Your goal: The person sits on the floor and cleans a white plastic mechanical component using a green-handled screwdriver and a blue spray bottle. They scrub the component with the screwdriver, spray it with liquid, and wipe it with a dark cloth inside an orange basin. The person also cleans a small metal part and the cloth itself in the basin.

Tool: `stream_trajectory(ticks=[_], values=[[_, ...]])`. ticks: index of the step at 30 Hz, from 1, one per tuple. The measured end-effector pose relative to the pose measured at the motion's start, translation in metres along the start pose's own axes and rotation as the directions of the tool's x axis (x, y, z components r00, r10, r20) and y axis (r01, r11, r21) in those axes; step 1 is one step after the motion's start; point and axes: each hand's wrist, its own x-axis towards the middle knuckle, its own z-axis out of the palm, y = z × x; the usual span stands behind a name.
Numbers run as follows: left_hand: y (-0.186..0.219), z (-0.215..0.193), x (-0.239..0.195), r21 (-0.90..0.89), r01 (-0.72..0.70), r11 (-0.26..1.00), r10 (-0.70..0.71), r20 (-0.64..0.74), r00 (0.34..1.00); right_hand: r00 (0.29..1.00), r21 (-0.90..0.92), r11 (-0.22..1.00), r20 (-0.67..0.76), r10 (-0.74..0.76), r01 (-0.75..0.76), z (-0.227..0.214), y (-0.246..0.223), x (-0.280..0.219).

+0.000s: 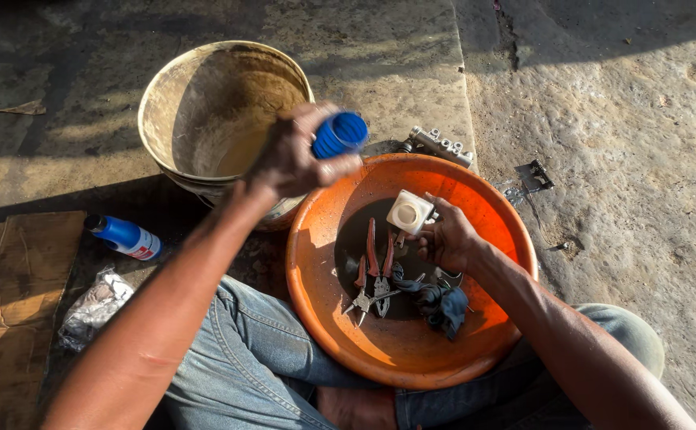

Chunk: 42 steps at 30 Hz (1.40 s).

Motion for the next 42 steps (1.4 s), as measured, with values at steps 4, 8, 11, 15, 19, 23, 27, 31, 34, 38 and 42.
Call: stream_trajectory(ticks=[4,8,11,15,19,23,27,31,34,38,42], values=[[0.001,0.065,-0.015,0.239,0.040,0.970,-0.099,0.239,0.966,1.000,0.073,0.997,-0.024,0.008,-0.007,-0.001,0.011,-0.001],[-0.001,0.092,-0.020,0.334,0.051,0.941,-0.188,0.392,0.901,0.998,0.109,0.994,-0.060,0.018,-0.012,0.003,0.017,-0.002],[0.009,0.099,-0.009,0.552,-0.123,0.825,-0.076,0.324,0.943,0.998,0.154,0.987,-0.056,-0.027,0.035,0.005,0.024,0.001],[0.022,0.090,-0.001,0.597,-0.144,0.789,-0.099,0.356,0.929,1.000,0.259,0.966,0.006,0.022,-0.022,0.002,0.028,0.010],[0.026,0.093,0.004,0.625,-0.273,0.731,0.007,0.394,0.919,0.996,0.278,0.961,0.079,-0.035,0.011,0.006,0.029,0.009],[0.028,0.105,0.008,0.677,-0.398,0.620,0.078,0.451,0.889,0.998,0.209,0.976,0.015,-0.063,0.059,0.019,0.023,-0.005],[0.025,0.109,0.016,0.707,-0.451,0.545,0.249,0.377,0.892,1.000,0.244,0.969,-0.011,-0.029,0.030,0.028,0.019,-0.016],[0.003,0.097,0.035,0.481,-0.119,0.868,0.007,0.228,0.974,0.999,0.186,0.981,-0.014,-0.051,0.053,0.022,0.003,-0.024],[-0.010,0.083,0.032,0.229,0.034,0.973,-0.051,0.070,0.996,0.995,0.070,0.996,-0.084,-0.051,0.058,0.026,-0.008,-0.024],[-0.007,0.047,0.021,0.267,0.141,0.953,-0.157,0.039,0.987,0.967,-0.022,0.997,-0.242,-0.083,0.081,0.031,-0.013,-0.027],[-0.006,0.013,0.027,0.265,0.008,0.964,0.039,-0.172,0.984,0.967,-0.028,0.985,-0.191,-0.171,0.168,0.031,-0.011,-0.018]])
